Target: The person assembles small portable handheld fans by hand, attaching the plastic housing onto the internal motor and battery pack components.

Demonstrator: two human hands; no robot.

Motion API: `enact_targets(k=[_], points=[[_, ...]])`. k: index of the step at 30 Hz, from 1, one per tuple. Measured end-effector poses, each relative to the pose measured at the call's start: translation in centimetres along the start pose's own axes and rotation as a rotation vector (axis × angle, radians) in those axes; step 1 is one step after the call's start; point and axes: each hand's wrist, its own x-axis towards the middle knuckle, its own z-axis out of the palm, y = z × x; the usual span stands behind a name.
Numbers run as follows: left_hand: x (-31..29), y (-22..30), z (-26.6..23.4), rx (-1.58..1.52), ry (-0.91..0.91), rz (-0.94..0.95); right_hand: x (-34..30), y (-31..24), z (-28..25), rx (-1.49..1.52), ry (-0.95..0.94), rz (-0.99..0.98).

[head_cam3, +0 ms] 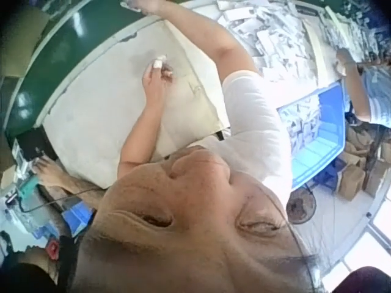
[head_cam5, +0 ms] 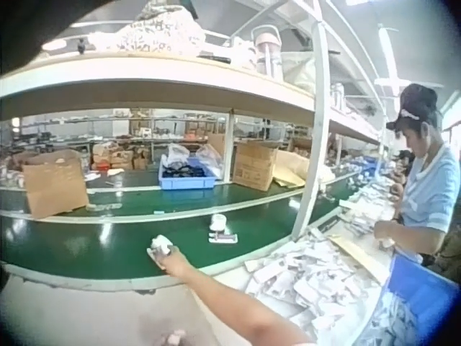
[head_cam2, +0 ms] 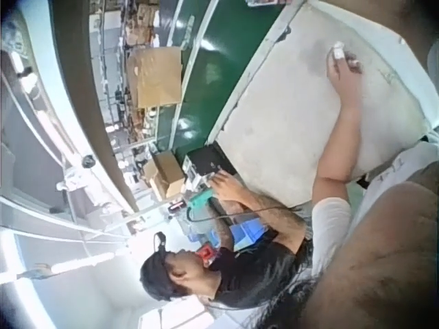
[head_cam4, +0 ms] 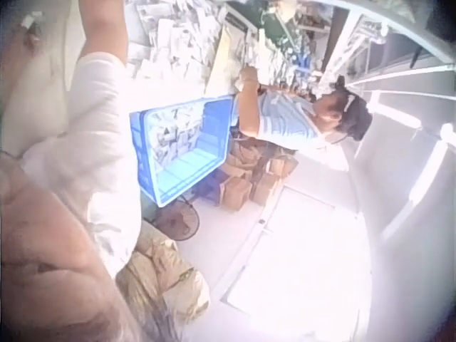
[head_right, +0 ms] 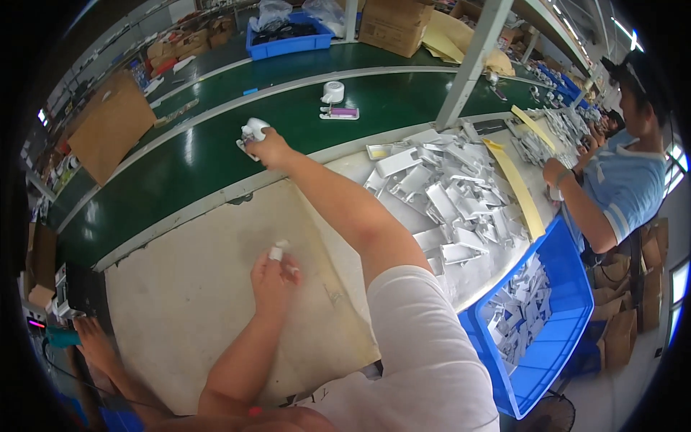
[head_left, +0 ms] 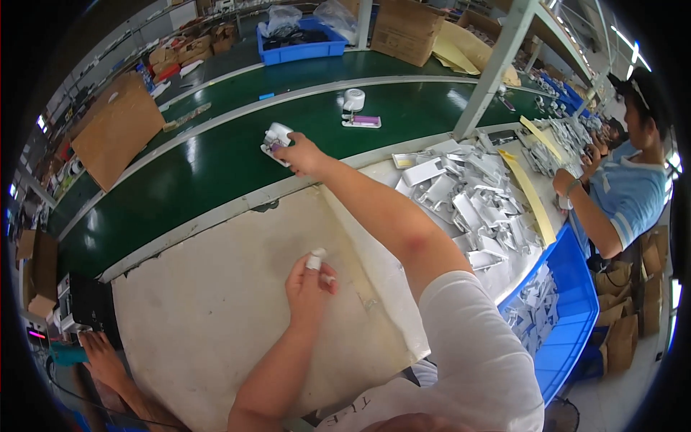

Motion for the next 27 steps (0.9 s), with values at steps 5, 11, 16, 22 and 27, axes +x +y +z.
enact_targets(k=[5, 11, 16, 22, 27], points=[[0.8, 1.8, 0.4, -0.215, 0.087, -0.029, -11.7, -0.4, -1.2, 0.175, -0.220, -0.195], [-0.2, 2.5, -0.7, -0.335, -0.076, 0.026, -20.4, 3.4, 0.8, 0.350, -0.366, -0.276], [-1.3, 2.2, 0.3, -0.205, -0.010, 0.134, -23.1, 5.4, 2.2, 0.314, -0.309, -0.455], [-3.1, 2.6, 0.0, -0.273, 0.038, 0.160, -25.5, 5.4, 1.9, -0.376, -0.269, -0.740], [-3.9, 3.8, -1.0, -0.272, 0.077, 0.065, -27.1, 0.7, 0.1, -0.625, -0.463, -0.597]])
